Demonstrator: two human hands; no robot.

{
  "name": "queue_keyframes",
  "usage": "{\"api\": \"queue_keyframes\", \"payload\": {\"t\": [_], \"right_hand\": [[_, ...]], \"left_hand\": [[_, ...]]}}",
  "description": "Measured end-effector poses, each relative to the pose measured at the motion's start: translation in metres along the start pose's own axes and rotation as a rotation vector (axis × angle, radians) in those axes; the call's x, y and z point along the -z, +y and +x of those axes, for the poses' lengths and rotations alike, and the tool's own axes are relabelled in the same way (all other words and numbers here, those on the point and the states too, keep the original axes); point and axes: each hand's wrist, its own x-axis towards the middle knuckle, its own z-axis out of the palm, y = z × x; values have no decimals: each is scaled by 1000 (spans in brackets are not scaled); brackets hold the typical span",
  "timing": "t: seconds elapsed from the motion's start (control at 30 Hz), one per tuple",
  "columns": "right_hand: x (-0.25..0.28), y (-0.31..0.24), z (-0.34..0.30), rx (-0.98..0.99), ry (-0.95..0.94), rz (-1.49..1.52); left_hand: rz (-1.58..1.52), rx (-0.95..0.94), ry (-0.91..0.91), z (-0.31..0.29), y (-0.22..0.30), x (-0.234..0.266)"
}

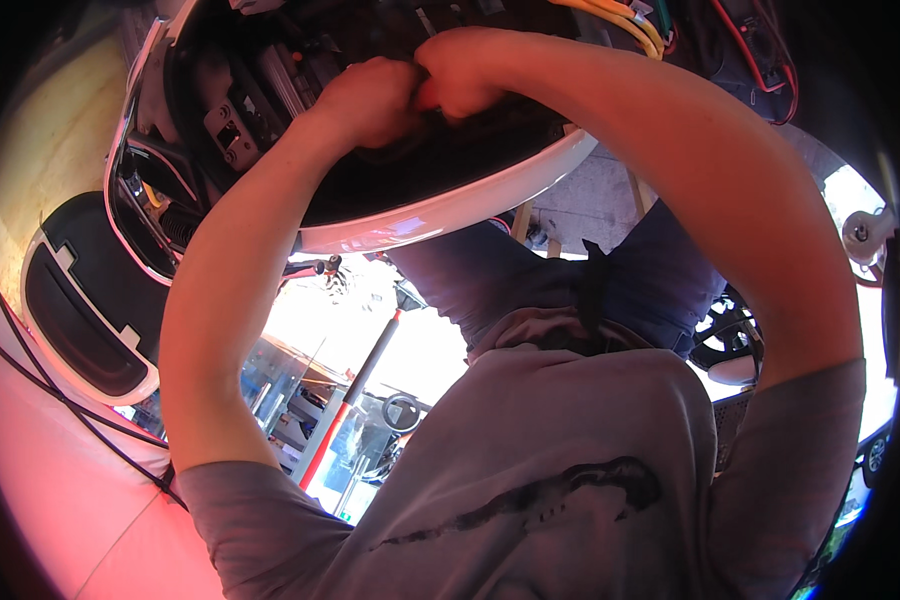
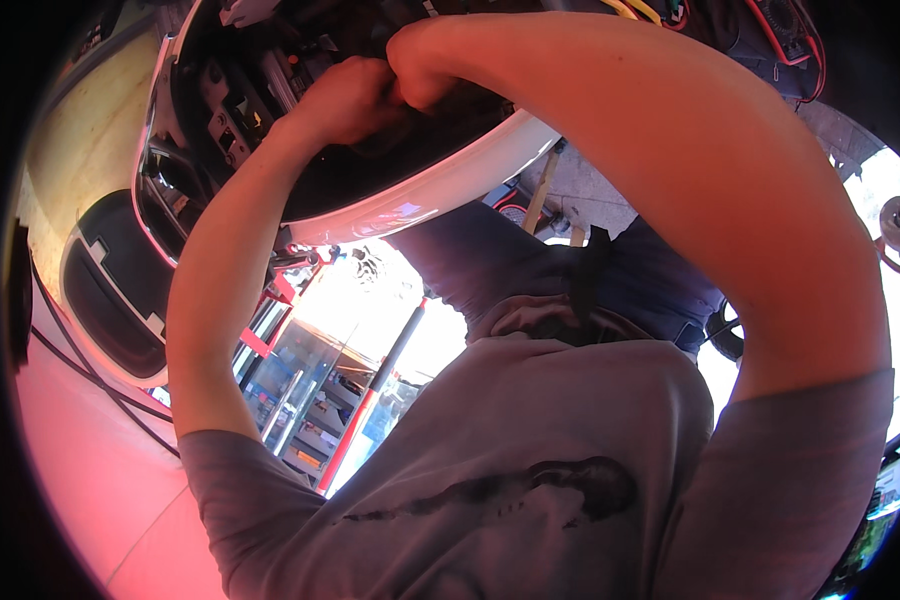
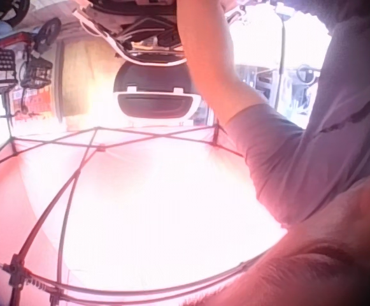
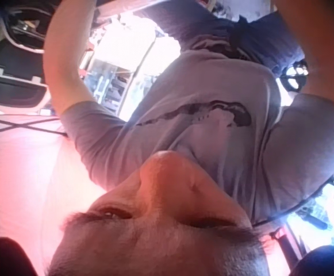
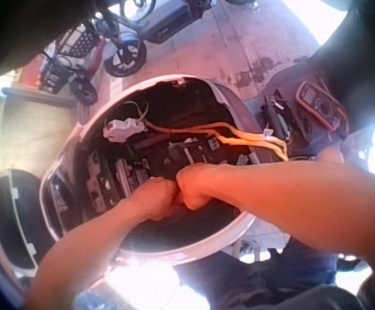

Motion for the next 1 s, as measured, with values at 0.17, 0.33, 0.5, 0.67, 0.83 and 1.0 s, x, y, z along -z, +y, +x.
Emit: {"api": "queue_keyframes", "payload": {"t": [0.17,0.33,0.5,0.67,0.83,1.0], "right_hand": [[0,6,0,-96,16,15],[2,6,0,-31,-20,0],[10,-3,-9,-57,-27,73],[39,-22,-56,-150,-56,-159],[59,-22,-181,-41,368,150],[16,66,-254,12,1147,604]], "left_hand": [[-163,-66,320,-22,14,4],[-858,-79,579,-132,35,6],[-1453,-580,234,-209,49,-79],[-1883,-53,198,-204,82,-186],[-1804,-94,162,-158,102,-227],[-1616,78,271,-105,102,-259]]}}
